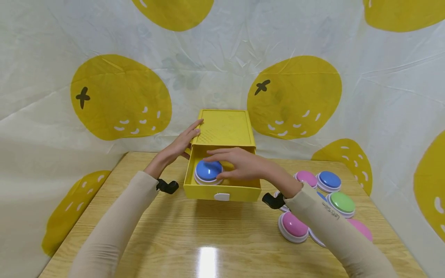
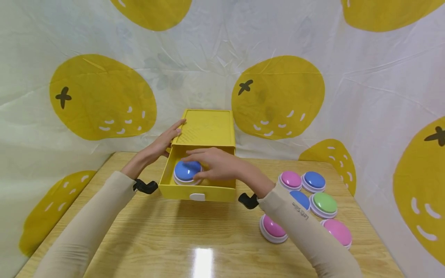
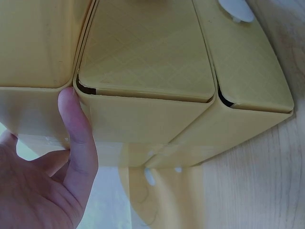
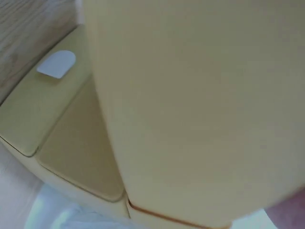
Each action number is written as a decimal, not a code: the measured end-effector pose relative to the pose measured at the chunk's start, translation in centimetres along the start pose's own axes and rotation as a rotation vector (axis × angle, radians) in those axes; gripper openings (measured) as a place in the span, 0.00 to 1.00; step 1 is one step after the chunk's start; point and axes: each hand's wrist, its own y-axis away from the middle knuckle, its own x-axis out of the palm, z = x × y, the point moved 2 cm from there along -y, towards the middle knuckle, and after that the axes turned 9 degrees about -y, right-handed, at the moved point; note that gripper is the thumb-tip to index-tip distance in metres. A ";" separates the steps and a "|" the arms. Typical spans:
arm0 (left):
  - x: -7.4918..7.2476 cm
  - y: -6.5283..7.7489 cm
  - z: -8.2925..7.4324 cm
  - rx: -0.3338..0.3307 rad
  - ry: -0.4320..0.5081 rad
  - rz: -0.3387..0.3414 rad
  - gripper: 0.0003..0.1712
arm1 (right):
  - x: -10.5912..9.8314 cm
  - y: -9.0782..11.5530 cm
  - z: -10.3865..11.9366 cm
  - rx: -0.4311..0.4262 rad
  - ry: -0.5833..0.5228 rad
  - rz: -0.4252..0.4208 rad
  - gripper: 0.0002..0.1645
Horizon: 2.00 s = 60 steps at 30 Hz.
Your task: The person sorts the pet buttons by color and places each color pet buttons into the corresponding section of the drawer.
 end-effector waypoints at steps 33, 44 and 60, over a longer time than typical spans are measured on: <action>0.0 0.0 0.1 0.014 0.040 0.002 0.31 | -6.3 18.2 -11.3 0.324 -0.102 -0.503 0.23; 0.0 0.0 0.1 0.015 0.039 -0.008 0.32 | -4.9 23.7 -16.7 0.586 -0.151 -0.431 0.28; 0.0 0.0 0.1 0.010 0.042 -0.008 0.32 | -1.6 29.2 -22.2 0.702 -0.146 -0.312 0.38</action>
